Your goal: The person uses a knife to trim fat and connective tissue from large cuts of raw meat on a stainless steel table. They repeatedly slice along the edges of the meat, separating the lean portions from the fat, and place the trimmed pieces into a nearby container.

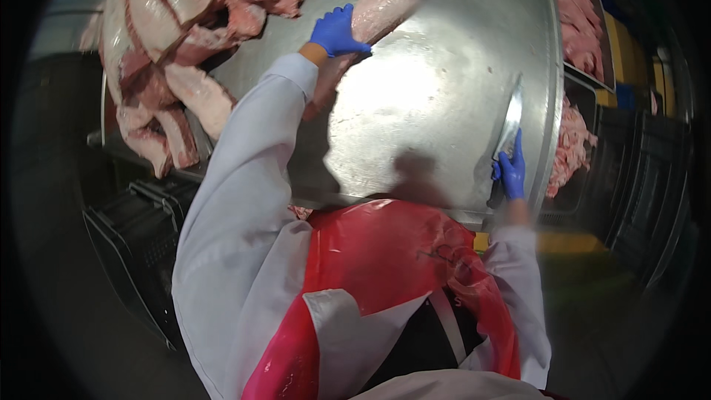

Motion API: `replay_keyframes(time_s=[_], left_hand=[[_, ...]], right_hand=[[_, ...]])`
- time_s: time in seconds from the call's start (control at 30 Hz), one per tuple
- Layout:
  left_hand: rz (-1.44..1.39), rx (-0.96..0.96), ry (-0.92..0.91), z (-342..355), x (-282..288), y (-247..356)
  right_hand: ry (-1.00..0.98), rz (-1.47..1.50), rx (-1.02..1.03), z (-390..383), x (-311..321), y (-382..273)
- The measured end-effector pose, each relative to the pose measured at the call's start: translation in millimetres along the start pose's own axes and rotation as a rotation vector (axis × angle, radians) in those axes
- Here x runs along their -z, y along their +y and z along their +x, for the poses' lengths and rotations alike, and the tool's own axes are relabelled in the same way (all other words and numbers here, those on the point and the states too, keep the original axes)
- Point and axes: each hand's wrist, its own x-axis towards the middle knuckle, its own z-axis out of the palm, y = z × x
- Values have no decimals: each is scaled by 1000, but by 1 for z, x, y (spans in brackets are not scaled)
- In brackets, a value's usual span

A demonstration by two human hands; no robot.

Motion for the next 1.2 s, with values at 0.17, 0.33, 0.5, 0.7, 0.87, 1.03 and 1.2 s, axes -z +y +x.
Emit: replay_keyframes(time_s=[0.17, 0.33, 0.5, 0.7, 0.87, 1.03, 1.2], left_hand=[[-111, 328, -28, 74, -35, 127], [-815, 410, -67, 105, -54, 73], [-1781, 500, -273, 67, -68, 34], [-1538, 494, -238, 69, -59, 60], [-431, 277, 93, 94, -53, 159], [-346, 12, 121, 115, -65, 169], [-234, -92, 167, 109, -73, 151]], right_hand=[[8, 37, 10, -3, 7, 11], [-1, -136, 17, 0, 9, -1], [4, -127, 24, 3, 14, -2], [-58, -44, 14, 21, 11, -12], [-216, -108, -13, 124, -20, -58], [-197, -219, 111, 265, -87, -128], [-181, -333, 292, 325, -118, -176]])
